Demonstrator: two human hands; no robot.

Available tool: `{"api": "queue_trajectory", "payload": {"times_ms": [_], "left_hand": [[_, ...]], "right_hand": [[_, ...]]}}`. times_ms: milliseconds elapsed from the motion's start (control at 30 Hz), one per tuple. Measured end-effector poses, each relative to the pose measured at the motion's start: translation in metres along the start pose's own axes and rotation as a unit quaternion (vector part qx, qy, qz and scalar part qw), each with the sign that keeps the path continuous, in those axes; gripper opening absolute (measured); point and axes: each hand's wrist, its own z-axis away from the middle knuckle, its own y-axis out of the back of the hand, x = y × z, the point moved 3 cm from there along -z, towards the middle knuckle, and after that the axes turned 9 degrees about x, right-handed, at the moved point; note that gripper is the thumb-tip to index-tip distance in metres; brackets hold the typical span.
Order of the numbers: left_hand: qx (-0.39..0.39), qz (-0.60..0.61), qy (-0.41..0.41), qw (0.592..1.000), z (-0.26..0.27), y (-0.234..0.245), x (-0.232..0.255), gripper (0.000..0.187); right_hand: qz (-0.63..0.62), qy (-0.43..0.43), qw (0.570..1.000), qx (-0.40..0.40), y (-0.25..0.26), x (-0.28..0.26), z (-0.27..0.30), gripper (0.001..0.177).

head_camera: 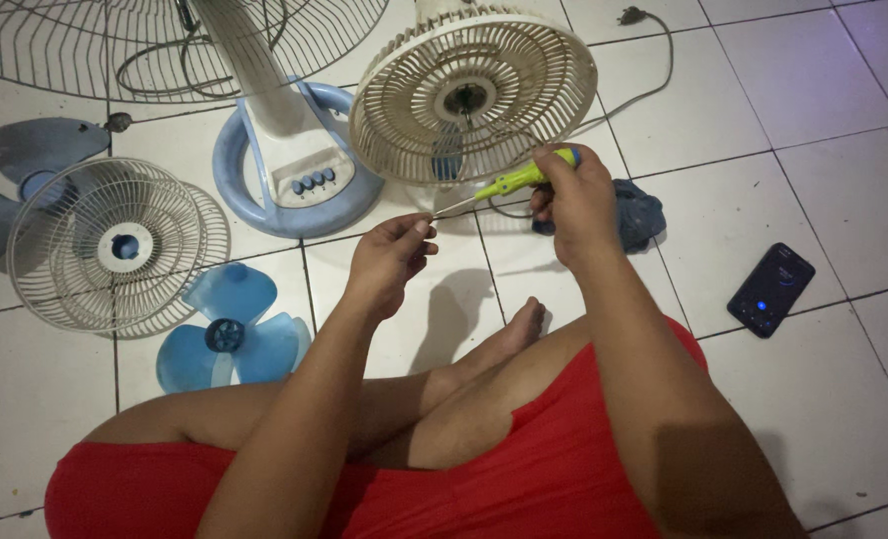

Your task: The person assembles a small electric fan by attaching the front grille, inserting the blue fan blade, and securing the rear grille. They use a screwdriver to tighten the central nut and ensure the components are properly aligned.

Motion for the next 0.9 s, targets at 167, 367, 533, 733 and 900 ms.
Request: {"api": "queue_trajectory", "payload": {"times_ms": [167,367,533,733,900], "left_hand": [[-0.01,0.011,-0.002,1.0,0.001,0.0,0.001,0.031],[-0.005,-0.011,0.003,1.0,0.001,0.003,0.002,0.032],[0.005,-0.044,-0.01,0.999,0.0,0.008,0.003,0.031],[0.0,0.014,0.0,1.0,-0.006,0.016,0.002,0.031],[-0.004,0.142,0.036,0.989,-0.008,0.019,0.01,0.03]], "right_hand": [[0.011,-0.01,1.0,-0.008,-0.004,0.003,0.001,0.022],[0.03,0.0,0.999,-0.024,-0.007,0.0,0.004,0.023],[0.021,-0.032,0.995,-0.09,-0.006,-0.004,0.007,0.026],[0.063,-0.048,0.986,-0.144,-0.002,-0.004,0.006,0.029],[0.221,-0.083,0.953,-0.188,0.003,-0.006,0.013,0.039]]}}
